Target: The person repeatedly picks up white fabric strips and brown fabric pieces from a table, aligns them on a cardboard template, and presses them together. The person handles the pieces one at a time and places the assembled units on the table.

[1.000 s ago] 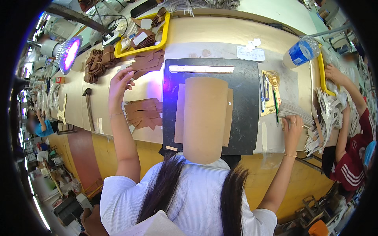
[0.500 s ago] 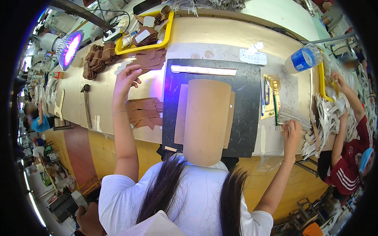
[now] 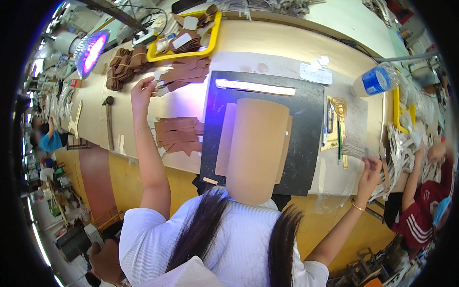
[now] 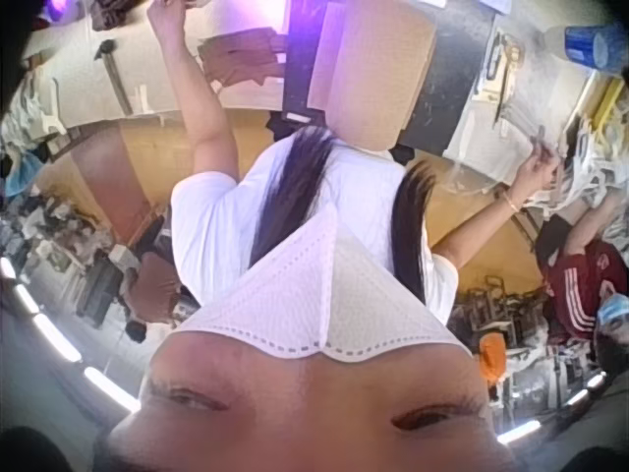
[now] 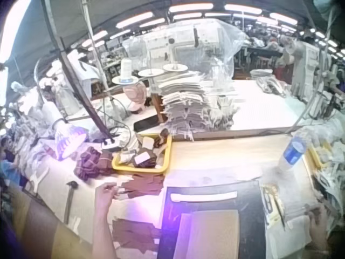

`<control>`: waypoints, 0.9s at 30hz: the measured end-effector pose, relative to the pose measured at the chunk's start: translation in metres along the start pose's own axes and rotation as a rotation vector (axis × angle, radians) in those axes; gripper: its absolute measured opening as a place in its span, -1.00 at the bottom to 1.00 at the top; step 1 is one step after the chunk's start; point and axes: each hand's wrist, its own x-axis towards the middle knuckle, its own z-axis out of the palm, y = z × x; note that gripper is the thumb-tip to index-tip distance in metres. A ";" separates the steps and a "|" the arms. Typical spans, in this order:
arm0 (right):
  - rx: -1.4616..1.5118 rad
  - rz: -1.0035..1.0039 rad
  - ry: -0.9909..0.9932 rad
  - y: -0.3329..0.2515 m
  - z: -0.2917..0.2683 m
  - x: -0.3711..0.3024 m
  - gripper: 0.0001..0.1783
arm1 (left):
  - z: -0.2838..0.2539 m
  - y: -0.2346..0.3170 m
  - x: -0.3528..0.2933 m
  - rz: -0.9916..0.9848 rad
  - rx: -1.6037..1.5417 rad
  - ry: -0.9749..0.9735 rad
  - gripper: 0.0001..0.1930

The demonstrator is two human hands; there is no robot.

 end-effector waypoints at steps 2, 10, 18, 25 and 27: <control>0.108 0.008 0.043 -0.003 -0.002 0.002 -0.83 | -0.018 -0.018 0.012 0.008 0.075 0.108 -0.78; 0.087 0.004 0.085 -0.052 0.010 0.010 -0.69 | -0.022 -0.022 0.039 -0.045 0.241 0.089 -0.60; 0.366 0.038 0.143 -0.093 0.026 0.011 -0.89 | -0.011 -0.052 0.063 0.175 0.611 0.208 -0.57; 0.574 0.072 0.099 -0.114 0.038 0.008 -0.85 | -0.003 0.006 0.033 0.117 0.335 0.059 -0.80; 0.573 0.091 0.091 -0.121 0.041 0.008 -0.83 | -0.002 0.030 0.019 0.117 0.264 -0.009 -0.80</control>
